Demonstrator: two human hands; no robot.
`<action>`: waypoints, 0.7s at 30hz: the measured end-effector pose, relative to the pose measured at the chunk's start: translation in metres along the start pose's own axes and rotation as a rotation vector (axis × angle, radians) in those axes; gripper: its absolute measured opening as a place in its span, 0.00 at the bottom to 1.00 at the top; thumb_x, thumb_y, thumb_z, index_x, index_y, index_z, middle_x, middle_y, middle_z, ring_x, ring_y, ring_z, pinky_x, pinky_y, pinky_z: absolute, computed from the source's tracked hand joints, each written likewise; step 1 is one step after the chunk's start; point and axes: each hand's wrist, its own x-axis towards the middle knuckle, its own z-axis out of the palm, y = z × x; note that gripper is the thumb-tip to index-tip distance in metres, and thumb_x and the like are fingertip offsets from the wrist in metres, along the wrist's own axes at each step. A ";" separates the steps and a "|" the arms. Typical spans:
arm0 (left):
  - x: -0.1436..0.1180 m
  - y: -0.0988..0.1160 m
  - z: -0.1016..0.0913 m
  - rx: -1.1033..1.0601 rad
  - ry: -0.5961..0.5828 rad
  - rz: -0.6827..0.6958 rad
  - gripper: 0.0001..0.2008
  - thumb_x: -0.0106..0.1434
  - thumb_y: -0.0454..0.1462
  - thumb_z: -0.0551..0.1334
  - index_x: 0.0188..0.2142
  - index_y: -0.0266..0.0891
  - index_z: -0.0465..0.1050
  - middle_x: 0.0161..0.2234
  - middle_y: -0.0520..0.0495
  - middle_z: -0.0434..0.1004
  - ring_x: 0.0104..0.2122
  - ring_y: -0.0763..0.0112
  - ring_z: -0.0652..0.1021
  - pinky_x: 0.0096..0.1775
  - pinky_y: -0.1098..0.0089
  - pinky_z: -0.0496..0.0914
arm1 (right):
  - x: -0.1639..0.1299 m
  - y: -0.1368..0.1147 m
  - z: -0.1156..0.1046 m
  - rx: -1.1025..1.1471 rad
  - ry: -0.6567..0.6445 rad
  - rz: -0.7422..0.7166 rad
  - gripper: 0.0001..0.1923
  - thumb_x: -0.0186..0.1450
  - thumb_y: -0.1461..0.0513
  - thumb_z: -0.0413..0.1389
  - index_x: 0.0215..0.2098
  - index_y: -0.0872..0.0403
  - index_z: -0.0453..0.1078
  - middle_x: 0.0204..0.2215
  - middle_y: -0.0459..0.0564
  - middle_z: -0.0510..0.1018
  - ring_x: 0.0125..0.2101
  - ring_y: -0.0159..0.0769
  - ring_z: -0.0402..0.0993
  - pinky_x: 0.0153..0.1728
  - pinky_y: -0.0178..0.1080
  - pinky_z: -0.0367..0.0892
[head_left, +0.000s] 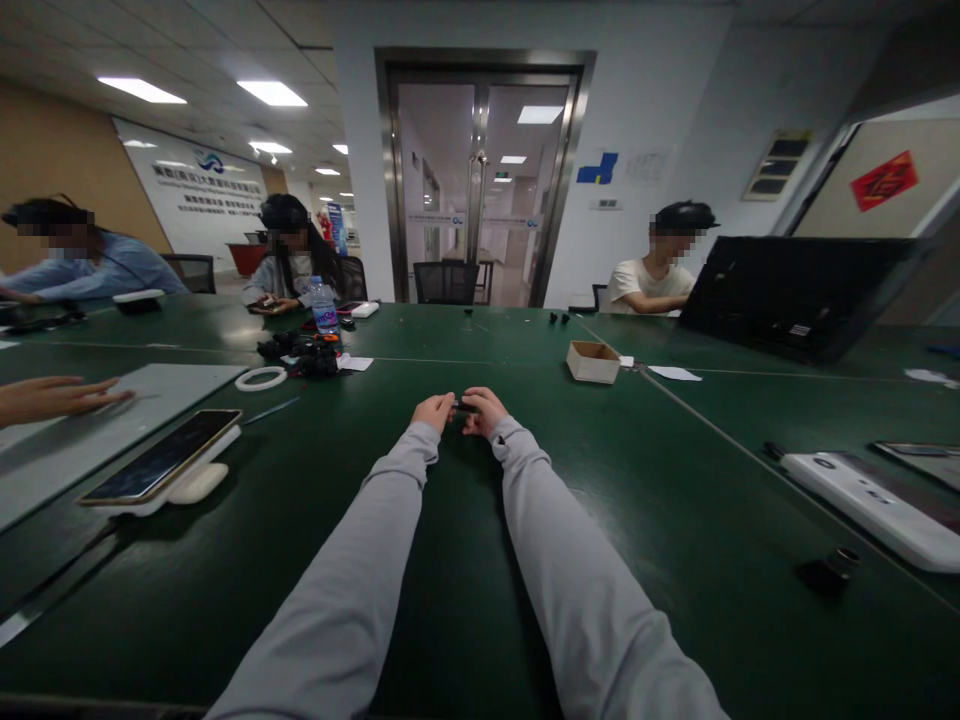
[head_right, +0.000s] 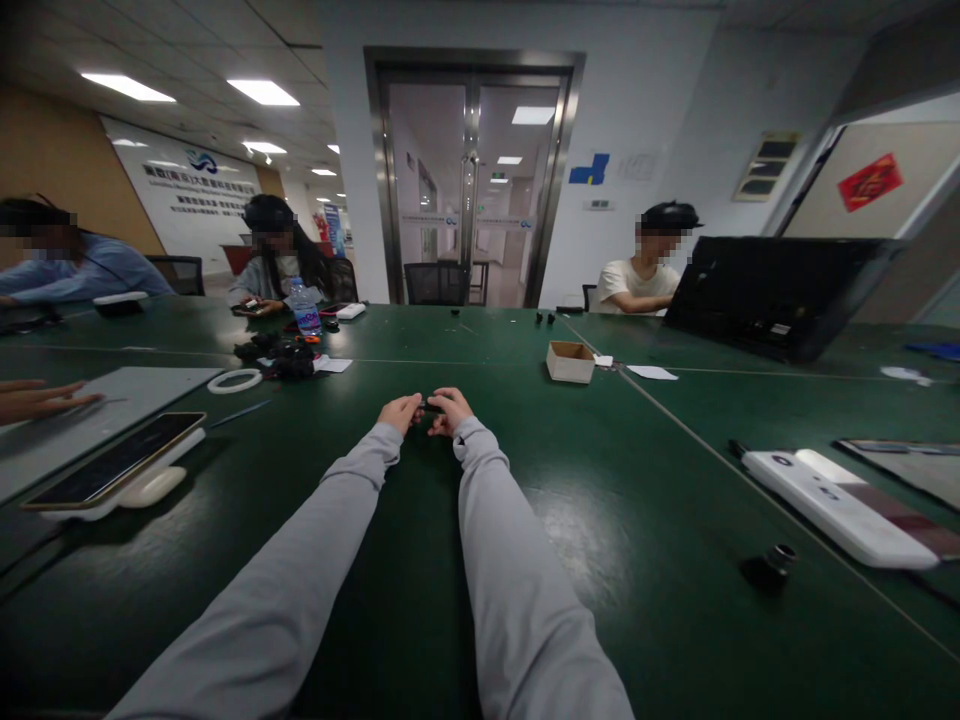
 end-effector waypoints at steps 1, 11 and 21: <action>0.000 0.000 0.000 0.000 0.001 0.001 0.20 0.58 0.48 0.49 0.28 0.36 0.72 0.24 0.48 0.74 0.24 0.73 0.73 0.30 0.73 0.68 | 0.000 0.000 0.000 0.005 0.002 0.003 0.13 0.56 0.57 0.56 0.35 0.49 0.56 0.16 0.36 0.64 0.09 0.23 0.59 0.13 0.35 0.67; -0.001 0.002 -0.002 0.030 -0.006 -0.022 0.21 0.59 0.48 0.49 0.26 0.35 0.72 0.25 0.47 0.75 0.24 0.74 0.74 0.29 0.74 0.68 | 0.001 0.003 -0.003 0.110 0.024 -0.018 0.12 0.55 0.65 0.56 0.34 0.51 0.58 0.16 0.36 0.64 0.10 0.22 0.60 0.17 0.35 0.70; 0.000 -0.001 -0.001 0.036 0.017 -0.007 0.21 0.58 0.48 0.49 0.26 0.36 0.72 0.24 0.47 0.75 0.24 0.73 0.74 0.29 0.74 0.68 | 0.002 0.003 -0.001 0.022 0.013 0.002 0.09 0.58 0.61 0.55 0.34 0.51 0.59 0.13 0.35 0.62 0.09 0.22 0.58 0.16 0.36 0.71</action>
